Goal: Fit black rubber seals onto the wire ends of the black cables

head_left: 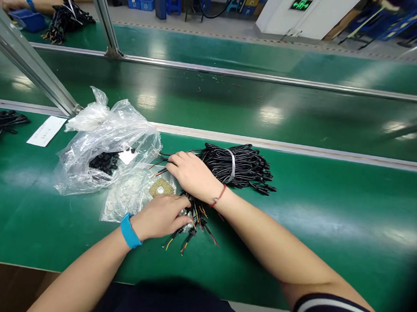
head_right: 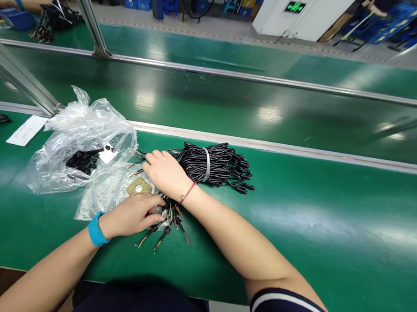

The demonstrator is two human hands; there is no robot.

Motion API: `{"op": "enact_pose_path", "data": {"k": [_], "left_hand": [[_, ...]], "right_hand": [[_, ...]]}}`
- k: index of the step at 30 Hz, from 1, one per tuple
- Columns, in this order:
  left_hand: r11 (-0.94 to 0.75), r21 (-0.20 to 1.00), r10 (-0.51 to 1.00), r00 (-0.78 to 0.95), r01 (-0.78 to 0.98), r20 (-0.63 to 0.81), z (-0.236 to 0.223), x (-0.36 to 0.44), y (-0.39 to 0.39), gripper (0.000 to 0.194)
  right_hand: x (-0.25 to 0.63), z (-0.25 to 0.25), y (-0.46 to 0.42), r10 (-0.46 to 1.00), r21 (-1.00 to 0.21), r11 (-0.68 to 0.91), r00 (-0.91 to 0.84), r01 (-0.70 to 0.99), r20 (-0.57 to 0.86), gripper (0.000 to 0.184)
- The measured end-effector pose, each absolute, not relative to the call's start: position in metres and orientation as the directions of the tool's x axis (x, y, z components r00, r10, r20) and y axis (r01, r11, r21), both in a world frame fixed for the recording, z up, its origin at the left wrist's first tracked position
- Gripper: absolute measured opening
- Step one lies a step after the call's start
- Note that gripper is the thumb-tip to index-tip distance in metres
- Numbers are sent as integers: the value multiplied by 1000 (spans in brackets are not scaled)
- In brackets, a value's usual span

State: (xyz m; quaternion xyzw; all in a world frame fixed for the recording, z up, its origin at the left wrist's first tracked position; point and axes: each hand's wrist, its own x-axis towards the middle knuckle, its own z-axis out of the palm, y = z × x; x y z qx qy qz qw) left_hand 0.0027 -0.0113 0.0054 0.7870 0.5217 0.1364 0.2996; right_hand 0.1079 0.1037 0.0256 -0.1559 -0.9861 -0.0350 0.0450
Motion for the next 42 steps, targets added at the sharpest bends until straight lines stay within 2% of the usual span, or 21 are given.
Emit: {"op": "enact_pose_path", "data": {"k": [2,4,5,7,9,11,14,16,19,22,27,29,37,39,42], "left_hand": [[-265,692,899,432,671,-74,12,-6,-9,20],[-232,756,928,373,612,-17,19,-22,-5,18],[-203,775,955,294,599,23,22,-33,-3,17],[-117,783,992,33,611,122,25,-58,1,17],[16,744,940,-263,668,216,20,-82,4,18],[170,654,862,-433,737,263,10,-100,7,17],[261,469,867,-418,844,270,-9,-110,14,25],[255,352,894,-359,901,269,-18,-107,19,37],[271,218,915,-321,938,243,-25,-100,26,41],[304,167,911,-337,938,235,-26,-97,28,36],[318,182,900,-357,930,250,-24,-100,28,29],[326,186,896,-366,927,251,-24,-102,28,29],[350,218,872,-402,911,278,-23,-105,24,23],[332,284,858,-413,899,305,-22,-104,21,21],[241,463,825,-431,853,365,-14,-97,16,19]], "right_hand": [[95,19,111,269,109,955,-961,274,65,16],[88,15,116,254,125,958,-966,259,53,17],[88,14,118,250,126,959,-967,256,55,18],[91,14,118,254,92,961,-964,261,74,20],[99,15,115,277,-13,961,-956,277,94,19],[110,17,110,288,-160,949,-952,271,101,17],[126,15,102,288,-314,918,-951,241,112,18],[133,10,99,298,-354,904,-947,240,119,17],[137,3,99,284,-335,913,-953,233,110,18],[136,-1,99,223,-273,943,-970,190,95,20],[132,4,96,118,-54,992,-993,117,22,19],[130,8,96,105,-21,994,-994,105,-8,18],[124,6,106,177,-149,970,-979,191,-104,20],[121,7,106,217,-148,961,-969,233,-116,21],[114,8,103,291,-128,943,-949,306,-122,18]]}}
